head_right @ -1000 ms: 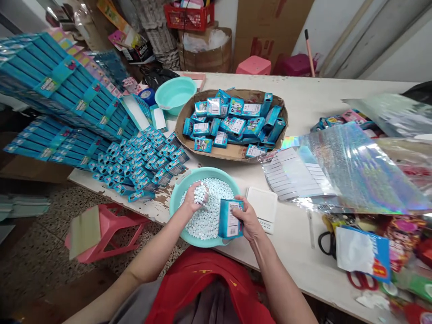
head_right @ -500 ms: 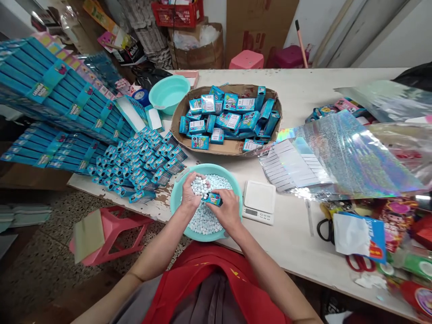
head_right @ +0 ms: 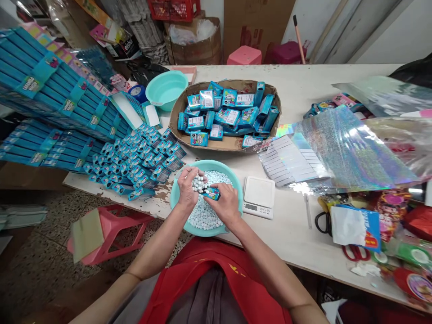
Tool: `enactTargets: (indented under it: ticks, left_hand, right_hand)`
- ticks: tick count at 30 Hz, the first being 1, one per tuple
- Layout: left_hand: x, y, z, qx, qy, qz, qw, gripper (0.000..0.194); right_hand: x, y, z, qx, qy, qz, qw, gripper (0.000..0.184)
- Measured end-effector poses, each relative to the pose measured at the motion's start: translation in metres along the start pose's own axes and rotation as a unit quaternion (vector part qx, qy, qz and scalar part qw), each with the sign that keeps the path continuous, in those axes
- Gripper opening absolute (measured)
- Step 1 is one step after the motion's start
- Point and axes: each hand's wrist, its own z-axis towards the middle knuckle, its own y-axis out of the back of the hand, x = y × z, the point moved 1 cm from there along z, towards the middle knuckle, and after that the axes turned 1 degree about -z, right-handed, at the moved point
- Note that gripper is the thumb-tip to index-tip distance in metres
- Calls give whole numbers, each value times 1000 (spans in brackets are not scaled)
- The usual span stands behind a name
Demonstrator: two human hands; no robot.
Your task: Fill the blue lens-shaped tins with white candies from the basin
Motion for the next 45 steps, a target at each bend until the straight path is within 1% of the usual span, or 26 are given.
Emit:
enactTargets:
  ticks: [4,8,12,17,20,24,28,32,34,37,40,43,45]
  left_hand:
    - [0,0,1,8,-22,3,1000,25]
    - [-1,0,2,-9,-24,11,1000,30]
    - [-1,2,4,-7,-40,28,999,31]
    - [2,2,6,2,-21,21,1000,27]
    - [0,1,6,9,-24,18,1000,25]
    - [-6,-3,-1,8,-35,46,998,30]
    - [-14,-7,-6,-3,-43,61,997,35]
    - [-21,-11,-12,-5,-37,50,998,37]
    - [-20,-12,-16,-8,-36,42,998,38]
    - [-15,-13,-20,3,-25,43,999,39]
    - [-14,-15,-21,16,-14,49,999,36]
    - [-21,-8,-18,37,-41,55,997,34]
    - [-22,7,-8,30,-55,94,994,36]
  right_hand:
    - [3,0,1,-1,-1,5,1000,26]
    - [4,-1,1,-5,2,8,1000,26]
    - [5,-1,3,-3,4,13,1000,27]
    - [6,0,5,-11,2,9,1000,27]
    - [7,1,7,-2,4,4,1000,26]
    - [12,1,7,-1,28,22,999,24]
    - [9,-2,10,-16,57,44,997,35]
    - [1,-4,12,-20,86,57,994,41]
    - [-1,-3,11,-17,96,63,993,40]
    - [-1,-4,9,-13,97,79,992,36]
    - [1,-5,9,-36,93,102,990,29]
    - [2,1,6,-65,69,120,988,27]
    - [1,10,3,-59,39,126,990,29]
